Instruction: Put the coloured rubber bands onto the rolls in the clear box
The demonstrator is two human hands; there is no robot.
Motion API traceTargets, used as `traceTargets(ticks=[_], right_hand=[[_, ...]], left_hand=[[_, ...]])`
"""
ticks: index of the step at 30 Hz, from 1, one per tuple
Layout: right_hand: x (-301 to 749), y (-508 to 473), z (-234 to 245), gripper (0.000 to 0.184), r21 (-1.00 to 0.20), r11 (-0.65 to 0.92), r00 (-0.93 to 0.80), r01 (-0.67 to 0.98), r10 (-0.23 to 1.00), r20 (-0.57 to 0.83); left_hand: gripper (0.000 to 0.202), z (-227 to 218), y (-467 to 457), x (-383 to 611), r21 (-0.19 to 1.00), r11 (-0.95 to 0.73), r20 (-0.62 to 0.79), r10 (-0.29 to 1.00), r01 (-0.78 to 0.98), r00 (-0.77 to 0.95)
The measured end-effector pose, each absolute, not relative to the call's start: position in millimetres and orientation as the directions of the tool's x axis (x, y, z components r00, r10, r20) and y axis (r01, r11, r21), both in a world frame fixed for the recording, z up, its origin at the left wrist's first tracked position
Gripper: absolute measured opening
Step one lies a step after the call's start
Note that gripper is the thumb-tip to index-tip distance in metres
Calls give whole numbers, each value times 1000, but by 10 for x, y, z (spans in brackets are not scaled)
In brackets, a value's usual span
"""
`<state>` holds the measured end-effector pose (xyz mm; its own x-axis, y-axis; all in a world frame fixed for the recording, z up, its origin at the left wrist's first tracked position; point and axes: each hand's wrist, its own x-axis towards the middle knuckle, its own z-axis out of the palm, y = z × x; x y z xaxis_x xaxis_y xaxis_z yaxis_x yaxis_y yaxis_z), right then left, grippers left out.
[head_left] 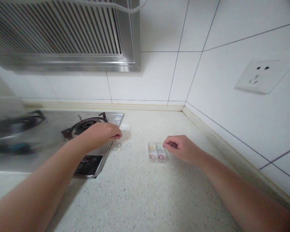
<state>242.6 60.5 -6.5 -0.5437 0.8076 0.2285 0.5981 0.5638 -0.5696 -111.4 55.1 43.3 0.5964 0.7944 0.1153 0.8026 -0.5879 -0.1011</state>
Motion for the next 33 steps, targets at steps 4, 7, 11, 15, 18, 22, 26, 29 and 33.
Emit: traceTargets(ticks=[4, 7, 11, 15, 18, 22, 26, 29, 33], right_hand=[[2431, 612, -67, 26, -577, 548, -548, 605, 813, 198], [2431, 612, -60, 26, -583, 543, -553, 604, 813, 185], [2431, 602, -41, 25, -586, 551, -548, 595, 811, 206], [2428, 591, -34, 25, -587, 560, -549, 585, 806, 222], [2426, 589, -39, 25, -585, 561, -551, 585, 805, 221], [2430, 593, -48, 25, -584, 559, -552, 589, 806, 215], [2431, 604, -54, 26, -589, 562, -562, 581, 800, 208], [2429, 606, -49, 26, -589, 564, -568, 579, 797, 205], [2422, 590, -26, 26, -588, 559, -559, 584, 802, 208]], left_hand=[[19, 358, 596, -1117, -36, -597, -17, 802, 802, 596], [21, 345, 605, -1114, -33, -601, -73, 798, 798, 598], [21, 335, 614, -1106, -33, -610, -110, 790, 792, 603], [21, 322, 615, -1089, -35, -605, -121, 793, 795, 598], [21, 319, 603, -1085, -32, -588, -129, 804, 808, 580], [20, 308, 583, -1089, -34, -555, -144, 825, 831, 546], [18, 290, 573, -1081, -41, -537, -133, 839, 842, 528], [16, 303, 557, -1054, -41, -526, -123, 846, 849, 518], [13, 376, 490, -960, -16, -531, -87, 845, 847, 528]])
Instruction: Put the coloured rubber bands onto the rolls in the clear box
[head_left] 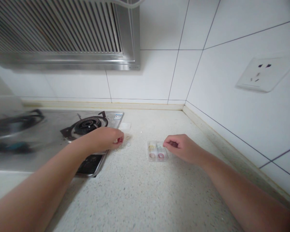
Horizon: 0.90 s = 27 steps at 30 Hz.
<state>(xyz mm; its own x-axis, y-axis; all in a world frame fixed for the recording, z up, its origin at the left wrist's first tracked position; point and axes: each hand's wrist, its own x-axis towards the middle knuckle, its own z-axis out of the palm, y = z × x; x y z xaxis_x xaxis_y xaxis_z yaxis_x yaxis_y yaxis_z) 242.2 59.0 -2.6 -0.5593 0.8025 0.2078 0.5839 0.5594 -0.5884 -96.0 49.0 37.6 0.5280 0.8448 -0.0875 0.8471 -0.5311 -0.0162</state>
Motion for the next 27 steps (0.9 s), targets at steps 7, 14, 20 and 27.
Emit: traceTargets(ticks=[7, 14, 20, 27], right_hand=[[2403, 572, -22, 25, -594, 572, -565, 566, 793, 226], [2329, 514, 3, 23, -595, 598, -583, 537, 773, 251], [2220, 402, 27, 20, -667, 591, -583, 453, 763, 280], [2105, 261, 75, 21, -761, 551, -561, 343, 770, 304]], left_hand=[[15, 427, 292, -660, 198, -623, 22, 775, 757, 632], [9, 167, 139, -303, 607, -508, 132, 823, 611, 553], [13, 22, 107, -46, 889, -298, 172, 921, 348, 350], [14, 44, 41, 39, 916, -301, 244, 943, 266, 226]])
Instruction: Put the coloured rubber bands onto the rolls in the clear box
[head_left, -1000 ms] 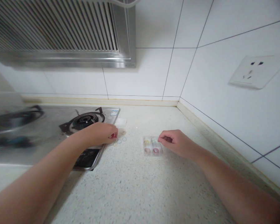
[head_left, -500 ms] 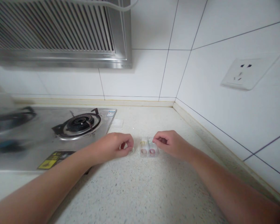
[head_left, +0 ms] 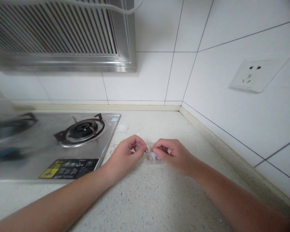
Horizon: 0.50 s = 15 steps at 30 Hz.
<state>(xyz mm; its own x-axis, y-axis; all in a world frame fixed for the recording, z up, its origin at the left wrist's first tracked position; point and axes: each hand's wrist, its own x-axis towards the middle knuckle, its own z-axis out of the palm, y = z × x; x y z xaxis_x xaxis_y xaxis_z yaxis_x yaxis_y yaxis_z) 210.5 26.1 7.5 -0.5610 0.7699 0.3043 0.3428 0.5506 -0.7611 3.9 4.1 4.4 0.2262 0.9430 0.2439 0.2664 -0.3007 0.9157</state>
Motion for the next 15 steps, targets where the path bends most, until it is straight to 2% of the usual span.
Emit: traceTargets(ticks=[4, 9, 15], right_hand=[[2040, 203, 80, 21, -825, 499, -539, 265, 786, 303], [2011, 202, 55, 19, -840, 478, -498, 256, 810, 310], [2040, 246, 44, 22, -894, 389, -454, 221, 853, 259]], left_hand=[[15, 33, -5, 57, 902, -319, 268, 942, 289, 205], [16, 30, -31, 62, 878, -333, 277, 939, 345, 201], [18, 38, -28, 53, 884, -333, 278, 939, 329, 203]])
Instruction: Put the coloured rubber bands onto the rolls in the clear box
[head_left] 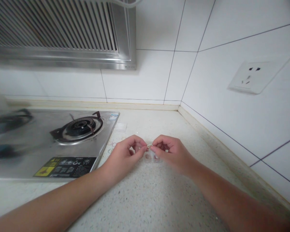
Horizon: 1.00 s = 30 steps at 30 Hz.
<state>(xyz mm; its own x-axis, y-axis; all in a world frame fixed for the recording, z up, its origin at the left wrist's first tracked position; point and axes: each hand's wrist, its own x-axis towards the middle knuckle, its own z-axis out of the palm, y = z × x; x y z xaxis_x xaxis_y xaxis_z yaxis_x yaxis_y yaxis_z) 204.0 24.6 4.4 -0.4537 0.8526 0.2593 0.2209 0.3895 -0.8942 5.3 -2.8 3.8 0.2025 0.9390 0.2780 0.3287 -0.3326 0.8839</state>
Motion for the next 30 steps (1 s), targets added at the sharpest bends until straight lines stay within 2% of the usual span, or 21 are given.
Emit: traceTargets(ticks=[7, 16, 30], right_hand=[[2053, 293, 57, 19, -950, 285, -411, 129, 887, 210], [2076, 291, 126, 23, -984, 177, -413, -9, 896, 165], [2139, 305, 114, 17, -976, 206, -442, -71, 871, 216]], left_hand=[[14, 2, 0, 24, 815, -362, 283, 930, 453, 233], [12, 41, -3, 7, 744, -367, 250, 928, 558, 277], [11, 48, -8, -5, 692, -394, 233, 915, 604, 330]])
